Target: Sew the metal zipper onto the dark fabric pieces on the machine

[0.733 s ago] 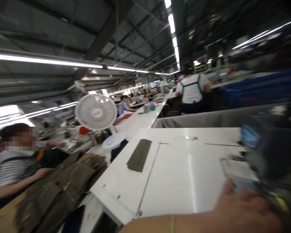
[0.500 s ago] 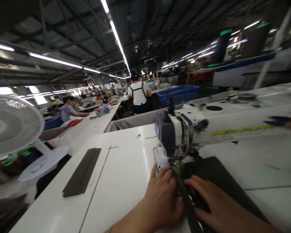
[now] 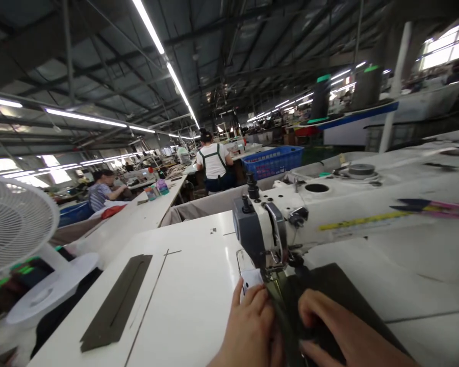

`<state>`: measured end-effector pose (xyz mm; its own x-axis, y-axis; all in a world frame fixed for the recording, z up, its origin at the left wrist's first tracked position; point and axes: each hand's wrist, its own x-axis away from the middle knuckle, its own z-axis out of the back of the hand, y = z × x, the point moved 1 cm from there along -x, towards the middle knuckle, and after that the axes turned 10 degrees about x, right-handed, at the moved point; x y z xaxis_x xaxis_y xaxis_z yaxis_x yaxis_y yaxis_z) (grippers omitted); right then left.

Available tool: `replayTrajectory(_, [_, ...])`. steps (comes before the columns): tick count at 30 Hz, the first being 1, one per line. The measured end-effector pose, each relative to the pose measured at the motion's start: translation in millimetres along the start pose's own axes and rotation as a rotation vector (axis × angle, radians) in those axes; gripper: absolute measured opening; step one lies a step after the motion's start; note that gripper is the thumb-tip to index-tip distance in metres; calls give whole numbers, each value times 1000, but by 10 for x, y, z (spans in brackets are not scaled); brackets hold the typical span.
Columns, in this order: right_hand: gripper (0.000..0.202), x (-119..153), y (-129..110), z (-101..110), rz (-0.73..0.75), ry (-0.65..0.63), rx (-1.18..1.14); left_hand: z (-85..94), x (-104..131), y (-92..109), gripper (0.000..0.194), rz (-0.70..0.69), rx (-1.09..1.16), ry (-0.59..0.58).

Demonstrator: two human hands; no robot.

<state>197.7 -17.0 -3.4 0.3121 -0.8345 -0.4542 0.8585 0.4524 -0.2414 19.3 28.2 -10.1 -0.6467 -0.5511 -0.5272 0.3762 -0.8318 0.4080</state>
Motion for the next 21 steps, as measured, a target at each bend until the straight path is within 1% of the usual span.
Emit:
replayTrajectory(2, [26, -22, 44, -13, 171, 220, 219, -32, 1, -22, 18, -63, -42, 118])
replayTrajectory(3, [32, -43, 59, -30, 261, 300, 326, -35, -5, -23, 15, -76, -67, 167])
replayTrajectory(4, [35, -67, 71, -54, 346, 343, 418, -32, -15, -21, 14, -71, -85, 202])
replayTrajectory(5, [37, -91, 82, -82, 410, 356, 493, -26, -26, -20, 14, -62, -98, 222])
replayTrajectory(7, [37, -124, 107, -139, 469, 350, 592, -21, -50, -30, 17, -68, -126, 210])
replayTrajectory(8, [37, -131, 122, -165, 475, 344, 617, -24, -60, -42, 20, -97, -146, 193])
replayTrajectory(10, [38, -125, 153, -205, 465, 316, 627, -42, -75, -73, 25, -202, -198, 172])
replayTrajectory(11, [38, -118, 166, -217, 463, 312, 615, -52, -81, -88, 27, -255, -222, 175])
replayTrajectory(13, [39, -105, 179, -223, 449, 298, 577, -63, -95, -107, 29, -317, -240, 182])
replayTrajectory(15, [40, -103, 172, -205, 432, 285, 561, -59, -112, -104, 30, -329, -232, 162])
replayTrajectory(21, [40, -106, 122, -145, 453, 303, 622, -33, -119, -56, 25, -284, -182, 88])
